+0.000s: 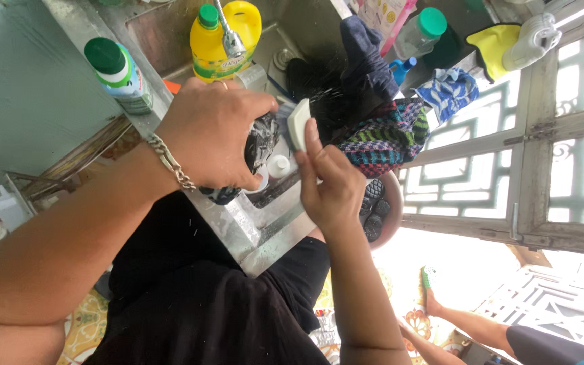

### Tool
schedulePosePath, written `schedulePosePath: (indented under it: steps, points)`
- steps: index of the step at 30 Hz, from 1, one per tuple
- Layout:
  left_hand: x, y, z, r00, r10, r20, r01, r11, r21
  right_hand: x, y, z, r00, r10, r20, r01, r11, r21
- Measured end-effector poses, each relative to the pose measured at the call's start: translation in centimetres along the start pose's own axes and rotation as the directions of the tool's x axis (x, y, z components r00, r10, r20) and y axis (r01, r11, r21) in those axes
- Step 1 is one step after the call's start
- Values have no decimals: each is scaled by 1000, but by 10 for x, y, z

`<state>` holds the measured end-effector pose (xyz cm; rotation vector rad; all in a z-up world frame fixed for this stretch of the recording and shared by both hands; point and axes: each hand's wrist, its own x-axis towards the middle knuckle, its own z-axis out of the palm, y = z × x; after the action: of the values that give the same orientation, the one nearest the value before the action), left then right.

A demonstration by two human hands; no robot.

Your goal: The person rinses a black sneaker under a faucet and then scrubs the sole and sides with a brush and soapy water.

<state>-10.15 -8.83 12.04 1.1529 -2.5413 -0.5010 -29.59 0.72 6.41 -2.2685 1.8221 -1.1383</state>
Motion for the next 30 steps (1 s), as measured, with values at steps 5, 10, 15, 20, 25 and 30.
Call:
schedulePosePath:
  steps: [5,10,15,20,25,30]
  points:
    - [0,-6,-3,999,-4,51,7,998,-59,-11,-14,-1,998,-60,-4,60,981,183]
    - [-1,-12,-4,999,-35,27,36,998,-59,-4,-15,3,998,-47,44,42,993,113]
    - [-6,-19,-9,999,40,-27,-42,997,-70,6,-9,15,998,-57,20,53,989,135]
    - [-8,-20,-12,1000,-19,-5,18,994,-109,-11,-25,16,992,-115,58,109,989,98]
    - [-10,-26,-12,1000,-7,-24,6,999,-43,8,-3,29,997,-76,9,75,991,109]
    - [-14,-33,-20,996,-60,63,66,992,-110,-6,-21,28,991,-127,51,118,982,150]
